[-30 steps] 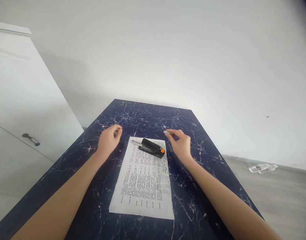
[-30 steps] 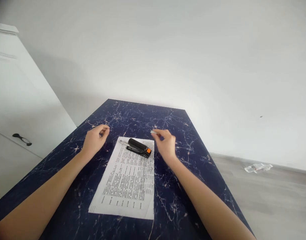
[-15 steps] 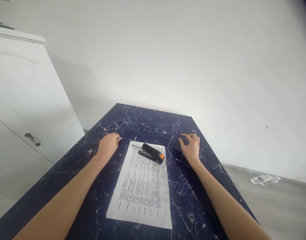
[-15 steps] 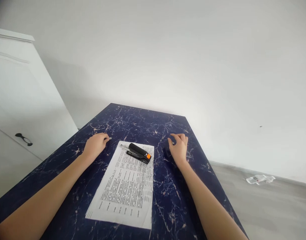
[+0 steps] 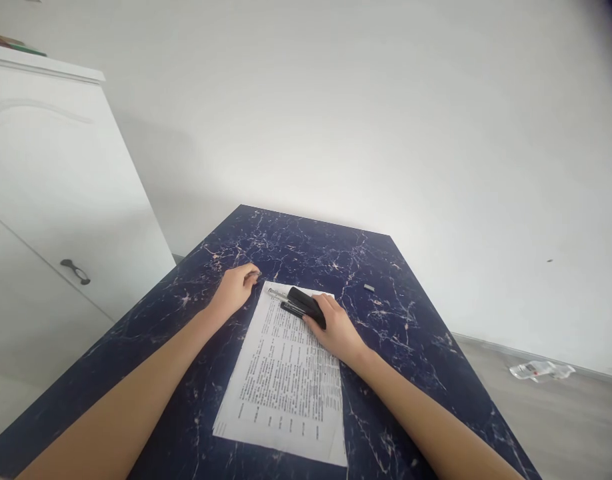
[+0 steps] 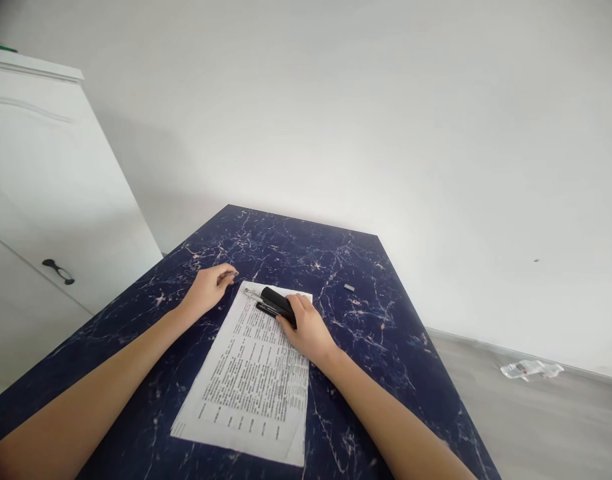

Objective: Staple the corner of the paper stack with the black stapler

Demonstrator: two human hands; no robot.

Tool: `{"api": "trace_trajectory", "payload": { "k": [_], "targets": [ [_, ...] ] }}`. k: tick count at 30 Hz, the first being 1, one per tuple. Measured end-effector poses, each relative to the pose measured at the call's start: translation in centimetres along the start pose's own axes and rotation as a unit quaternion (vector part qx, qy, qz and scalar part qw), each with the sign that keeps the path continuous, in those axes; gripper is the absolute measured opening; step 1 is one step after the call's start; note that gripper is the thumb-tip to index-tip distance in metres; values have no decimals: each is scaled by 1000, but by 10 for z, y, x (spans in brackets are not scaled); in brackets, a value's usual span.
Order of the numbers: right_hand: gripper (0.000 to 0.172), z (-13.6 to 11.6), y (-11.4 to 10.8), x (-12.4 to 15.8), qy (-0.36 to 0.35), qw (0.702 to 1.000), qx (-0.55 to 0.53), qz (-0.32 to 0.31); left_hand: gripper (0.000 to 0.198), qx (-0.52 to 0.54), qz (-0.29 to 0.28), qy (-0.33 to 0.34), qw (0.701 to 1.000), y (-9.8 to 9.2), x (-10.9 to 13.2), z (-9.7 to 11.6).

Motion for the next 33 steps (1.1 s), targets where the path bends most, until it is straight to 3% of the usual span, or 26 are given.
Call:
{"api": "trace_trajectory", "payload": {
  "k": [4, 7, 10, 15, 21, 24, 30, 33],
  "targets": [
    [22, 0, -1, -2, 0, 1000, -3, 1, 21, 84, 7, -47, 995, 9, 7, 8],
    [22, -1, 0, -2, -2, 1000, -3, 3, 23, 92, -26, -54, 994, 22, 13, 19],
    [22, -1, 0, -2, -6, 1000, 2, 5, 26, 78, -52, -27, 995, 28, 17, 37],
    [20, -2, -2, -3, -11, 1000, 0, 7, 29, 33, -39, 60, 997, 20, 18, 59],
    [22, 0, 0, -2, -7, 1000, -7, 9, 34, -51, -94, 104, 989, 29, 18, 53],
    [23, 1, 0, -2, -5, 1000, -7, 8, 35, -80, -88, 128, 985, 29, 19, 52],
    [25, 0, 0, -2, -11, 1000, -6, -1, 30, -101, -82, 73, 989, 30, 13, 36],
    [26, 1, 0, -2, -13, 1000, -7, -2, 24, -89, -81, 86, 989, 31, 11, 36]
  ]
}}
Point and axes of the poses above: each hand's wrist, its own x-axis away from the middle knuckle, its own y-axis out of the palm, z = x × y, the point moved 9 cm from there along -x, towards the middle knuckle, and after that the axes turned 5 degrees about x, right-handed, at the moved point
